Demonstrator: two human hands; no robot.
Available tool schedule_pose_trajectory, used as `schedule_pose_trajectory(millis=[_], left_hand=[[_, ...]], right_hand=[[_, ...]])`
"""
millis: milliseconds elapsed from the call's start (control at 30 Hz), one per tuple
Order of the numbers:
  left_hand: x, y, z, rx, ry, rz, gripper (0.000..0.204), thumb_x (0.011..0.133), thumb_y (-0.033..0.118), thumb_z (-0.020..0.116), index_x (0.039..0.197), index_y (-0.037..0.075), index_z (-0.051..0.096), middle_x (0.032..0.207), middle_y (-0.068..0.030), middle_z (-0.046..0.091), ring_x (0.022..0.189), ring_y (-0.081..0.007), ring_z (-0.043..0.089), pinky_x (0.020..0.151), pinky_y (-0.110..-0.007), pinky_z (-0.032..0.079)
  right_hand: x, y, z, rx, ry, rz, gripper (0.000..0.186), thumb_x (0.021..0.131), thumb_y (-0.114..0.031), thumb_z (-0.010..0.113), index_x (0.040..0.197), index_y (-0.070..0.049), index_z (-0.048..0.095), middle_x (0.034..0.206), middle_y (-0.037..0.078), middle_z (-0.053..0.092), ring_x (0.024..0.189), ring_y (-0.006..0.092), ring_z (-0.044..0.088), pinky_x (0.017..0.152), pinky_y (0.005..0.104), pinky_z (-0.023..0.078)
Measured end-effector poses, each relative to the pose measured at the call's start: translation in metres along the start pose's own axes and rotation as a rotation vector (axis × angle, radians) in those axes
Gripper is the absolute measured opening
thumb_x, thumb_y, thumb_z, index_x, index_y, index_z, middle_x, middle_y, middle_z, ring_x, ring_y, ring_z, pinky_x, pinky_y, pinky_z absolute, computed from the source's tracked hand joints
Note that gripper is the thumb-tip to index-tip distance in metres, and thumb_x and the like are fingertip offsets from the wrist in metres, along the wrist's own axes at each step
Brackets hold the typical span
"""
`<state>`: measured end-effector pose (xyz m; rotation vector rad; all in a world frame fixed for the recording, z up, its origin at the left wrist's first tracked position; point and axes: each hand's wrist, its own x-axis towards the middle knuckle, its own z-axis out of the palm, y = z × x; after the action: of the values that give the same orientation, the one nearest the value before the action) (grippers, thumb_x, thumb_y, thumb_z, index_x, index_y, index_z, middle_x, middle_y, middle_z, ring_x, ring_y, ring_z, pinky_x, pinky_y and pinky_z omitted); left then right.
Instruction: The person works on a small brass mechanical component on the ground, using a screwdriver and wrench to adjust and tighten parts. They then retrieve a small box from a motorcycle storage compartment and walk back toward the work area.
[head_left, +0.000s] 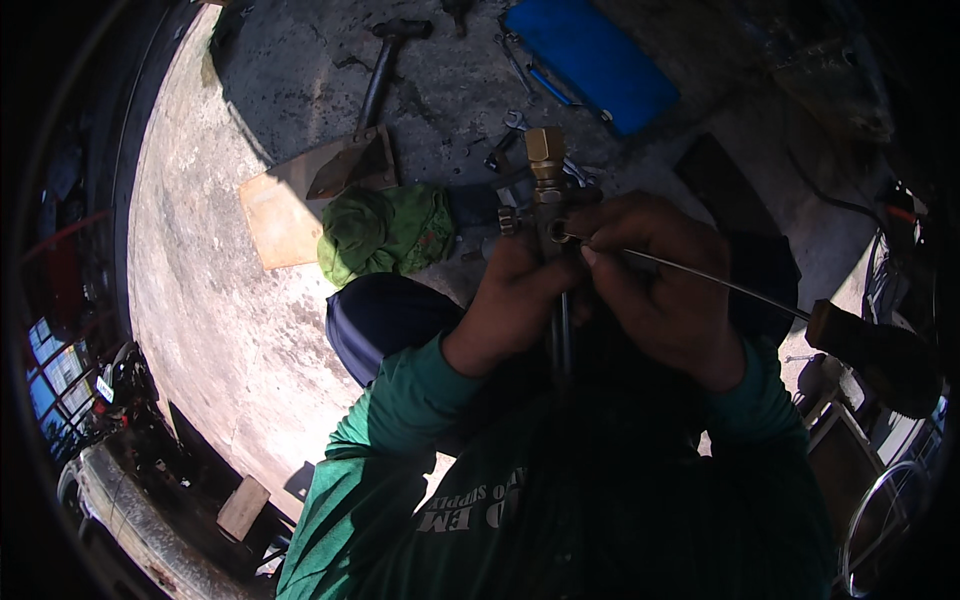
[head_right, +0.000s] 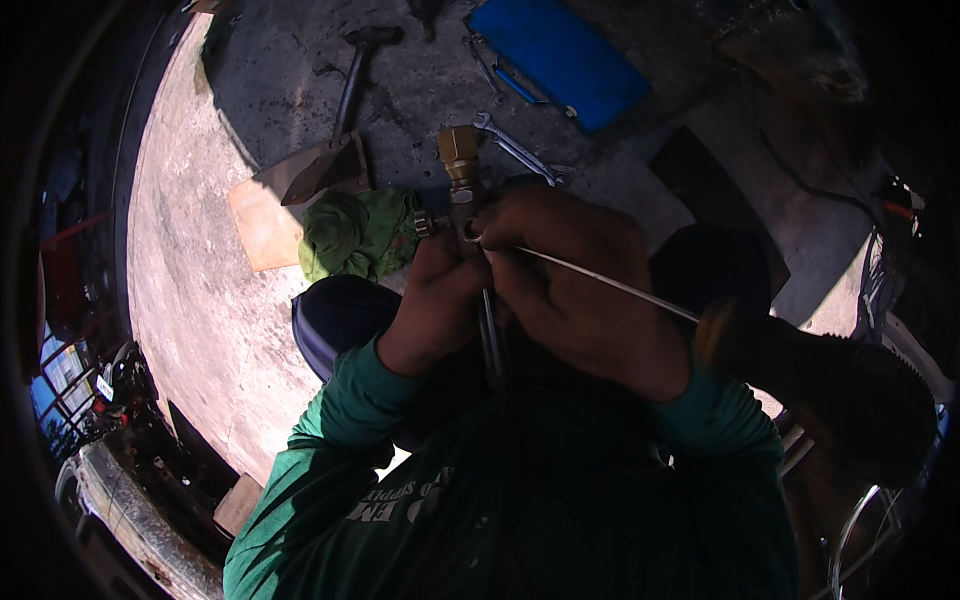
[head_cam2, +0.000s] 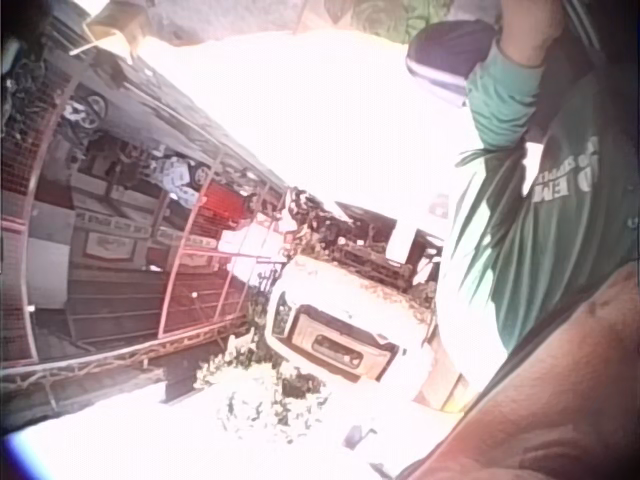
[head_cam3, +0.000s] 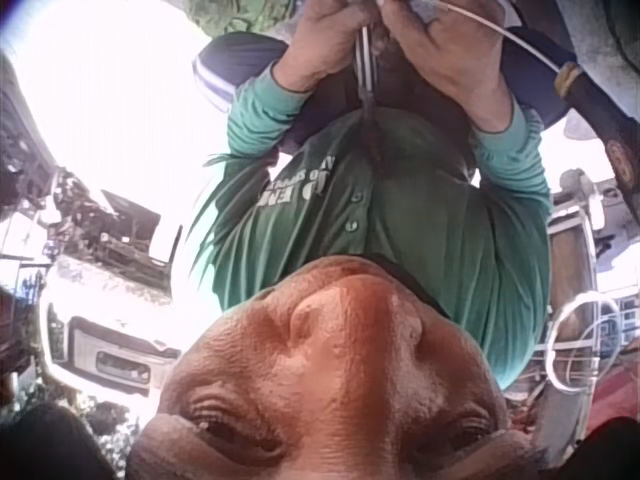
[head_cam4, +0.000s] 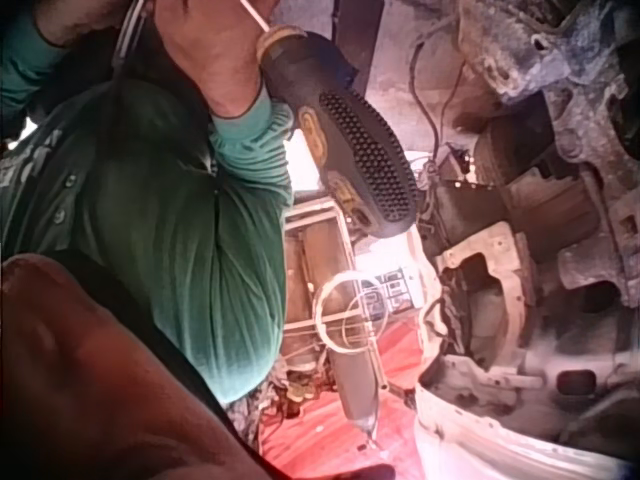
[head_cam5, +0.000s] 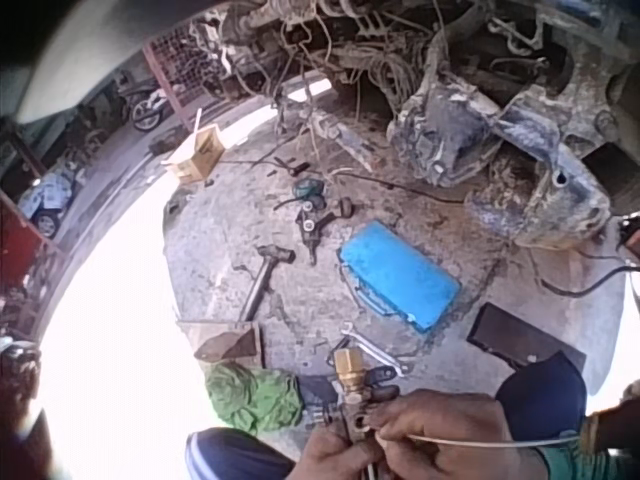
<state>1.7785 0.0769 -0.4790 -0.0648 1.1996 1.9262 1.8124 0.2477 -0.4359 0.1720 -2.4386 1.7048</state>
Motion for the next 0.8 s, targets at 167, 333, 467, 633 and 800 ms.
schedule_pose_trajectory(millis=[167, 333, 467, 633, 800], left_hand=[[0.001, -0.003, -0.003, -0.016, -0.023, -0.005, 0.015, 0.094, 0.005, 0.056, 0.108, -0.002, 0.058, 0.083, -0.0080, 0.065, 0.065, -0.0151, 0.065, 0.054, -0.026, 0.050], [0.001, -0.002, -0.004, -0.007, -0.010, -0.003, 0.025, 0.094, 0.004, 0.056, 0.118, -0.003, 0.055, 0.086, -0.0081, 0.066, 0.066, -0.0149, 0.066, 0.055, -0.026, 0.051], [0.003, -0.004, -0.007, -0.004, -0.018, 0.012, 0.043, 0.093, 0.002, 0.055, 0.135, -0.006, 0.050, 0.087, -0.0097, 0.068, 0.064, -0.0154, 0.067, 0.055, -0.026, 0.053], [0.005, -0.004, -0.009, -0.009, -0.025, -0.010, 0.034, 0.092, 0.003, 0.056, 0.125, -0.006, 0.055, 0.083, -0.0097, 0.067, 0.061, -0.0163, 0.066, 0.054, -0.027, 0.053], [0.005, -0.004, -0.013, -0.060, -0.057, -0.046, 0.026, 0.091, 0.003, 0.057, 0.115, -0.006, 0.058, 0.080, -0.0097, 0.067, 0.061, -0.0168, 0.066, 0.053, -0.027, 0.053]], right_hand=[[-0.001, 0.004, 0.004, 0.017, 0.044, -0.012, 0.013, 0.083, 0.003, 0.068, 0.095, 0.000, 0.063, 0.092, 0.014, 0.068, 0.079, 0.0285, 0.071, 0.067, 0.0360, 0.055], [0.001, 0.001, 0.001, 0.002, 0.014, 0.027, 0.010, 0.084, 0.006, 0.069, 0.093, 0.002, 0.065, 0.101, 0.017, 0.073, 0.092, 0.0223, 0.073, 0.077, 0.0318, 0.057], [0.002, 0.005, 0.001, -0.007, 0.033, 0.004, 0.011, 0.084, 0.006, 0.069, 0.093, 0.001, 0.065, 0.101, 0.016, 0.073, 0.092, 0.0224, 0.073, 0.077, 0.0322, 0.057], [0.002, 0.005, 0.001, -0.030, 0.005, 0.034, 0.011, 0.083, 0.006, 0.069, 0.093, 0.000, 0.065, 0.101, 0.016, 0.074, 0.093, 0.0232, 0.073, 0.080, 0.0337, 0.057], [0.003, 0.008, 0.001, -0.015, 0.017, 0.036, 0.011, 0.084, 0.005, 0.068, 0.093, 0.000, 0.065, 0.101, 0.016, 0.074, 0.096, 0.0238, 0.073, 0.083, 0.0349, 0.057]])
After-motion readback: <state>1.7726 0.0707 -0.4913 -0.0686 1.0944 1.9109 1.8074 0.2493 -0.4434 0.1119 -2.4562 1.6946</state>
